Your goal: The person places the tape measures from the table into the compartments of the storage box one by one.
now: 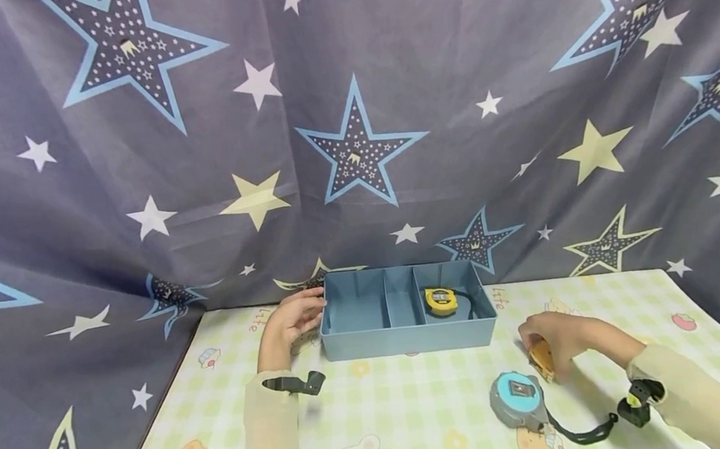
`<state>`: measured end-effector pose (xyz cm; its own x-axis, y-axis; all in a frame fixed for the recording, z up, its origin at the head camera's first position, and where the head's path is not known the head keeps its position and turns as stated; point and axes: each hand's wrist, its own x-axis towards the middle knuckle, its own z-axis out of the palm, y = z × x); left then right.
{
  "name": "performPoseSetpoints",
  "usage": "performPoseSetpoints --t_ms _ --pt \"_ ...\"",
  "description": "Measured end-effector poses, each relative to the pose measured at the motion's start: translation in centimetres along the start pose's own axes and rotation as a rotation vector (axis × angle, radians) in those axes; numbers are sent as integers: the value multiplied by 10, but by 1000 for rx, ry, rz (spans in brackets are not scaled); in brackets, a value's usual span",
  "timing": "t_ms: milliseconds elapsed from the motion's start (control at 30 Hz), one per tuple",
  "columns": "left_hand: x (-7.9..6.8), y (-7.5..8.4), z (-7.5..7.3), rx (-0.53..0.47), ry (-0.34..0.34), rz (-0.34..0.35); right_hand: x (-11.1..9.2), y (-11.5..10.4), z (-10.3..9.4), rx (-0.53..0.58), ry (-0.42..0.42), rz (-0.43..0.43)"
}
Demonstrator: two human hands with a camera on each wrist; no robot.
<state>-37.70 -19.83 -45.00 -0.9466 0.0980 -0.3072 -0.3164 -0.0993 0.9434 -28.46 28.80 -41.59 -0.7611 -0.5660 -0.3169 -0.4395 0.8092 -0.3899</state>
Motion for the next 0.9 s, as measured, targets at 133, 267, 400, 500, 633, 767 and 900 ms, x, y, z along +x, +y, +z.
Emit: performPoseSetpoints --t_ms 133,267,400,500,633,767,900 --pt "-1 -2 1 10 4 8 0 0 -2 31 -23 47" --pt "0 -2 0 4 8 6 1 1 -5 64 -41 59" --pt "0 -3 -1 7 6 11 2 1 -10 60 -48 18" --pt "0 -2 -2 12 4 18 3 0 -14 51 -51 16" --pt "0 -3 -3 -3 3 11 4 -2 -17 29 -63 32" --pt "1 -3 -3 -17 1 7 6 -3 -17 34 -72 27" --pt "1 -3 -2 -26 -3 5 6 -3 -16 53 -81 -11"
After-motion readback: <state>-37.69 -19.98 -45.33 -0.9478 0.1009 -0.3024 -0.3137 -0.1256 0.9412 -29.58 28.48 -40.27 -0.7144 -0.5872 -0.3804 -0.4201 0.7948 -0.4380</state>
